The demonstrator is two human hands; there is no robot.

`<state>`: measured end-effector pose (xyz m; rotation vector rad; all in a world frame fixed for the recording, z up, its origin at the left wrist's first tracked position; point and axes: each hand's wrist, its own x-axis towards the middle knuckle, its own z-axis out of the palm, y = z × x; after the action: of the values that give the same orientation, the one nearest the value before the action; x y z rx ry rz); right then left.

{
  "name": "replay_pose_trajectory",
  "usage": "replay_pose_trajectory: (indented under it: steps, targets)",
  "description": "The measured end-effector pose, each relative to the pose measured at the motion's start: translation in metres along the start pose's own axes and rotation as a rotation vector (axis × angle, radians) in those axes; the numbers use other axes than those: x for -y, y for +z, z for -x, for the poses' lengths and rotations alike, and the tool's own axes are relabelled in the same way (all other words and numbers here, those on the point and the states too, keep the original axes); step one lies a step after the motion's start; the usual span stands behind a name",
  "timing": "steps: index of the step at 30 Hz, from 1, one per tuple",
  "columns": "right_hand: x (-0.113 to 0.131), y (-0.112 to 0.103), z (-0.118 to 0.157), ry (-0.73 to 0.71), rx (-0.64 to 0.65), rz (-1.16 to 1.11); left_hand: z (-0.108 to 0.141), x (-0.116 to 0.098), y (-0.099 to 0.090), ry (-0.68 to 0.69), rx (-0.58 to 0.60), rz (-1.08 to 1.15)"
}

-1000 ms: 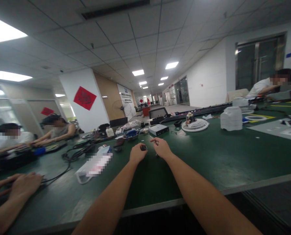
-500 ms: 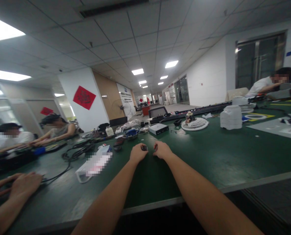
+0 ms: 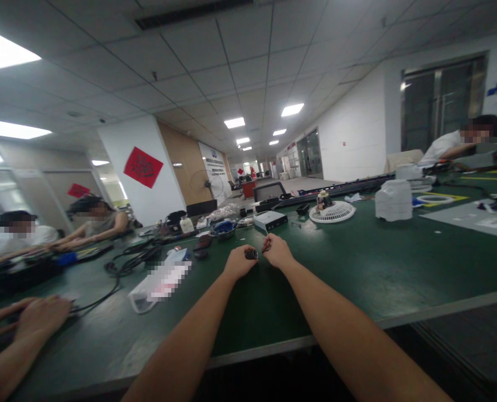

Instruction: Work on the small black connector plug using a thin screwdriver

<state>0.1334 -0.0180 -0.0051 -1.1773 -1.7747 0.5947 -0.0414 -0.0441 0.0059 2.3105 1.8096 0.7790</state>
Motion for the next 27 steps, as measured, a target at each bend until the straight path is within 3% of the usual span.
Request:
replay_pose_trajectory:
  steps: [7,17,27]
  targets:
    - [-0.0027,0.0026,-0.0039,-0.047,-0.044,-0.075,0.0020,-0.0050,0.0007,0.119,0.075,0.015]
    - [-0.0004,0.0026,0.0004,-0.089,-0.040,-0.073,-0.0001,-0.0012,0.0027,0.172,0.030,0.003]
    - [-0.0016,-0.0004,0.0003,0.017,-0.017,-0.018,0.0003,-0.0035,0.0014,0.254,0.053,-0.014]
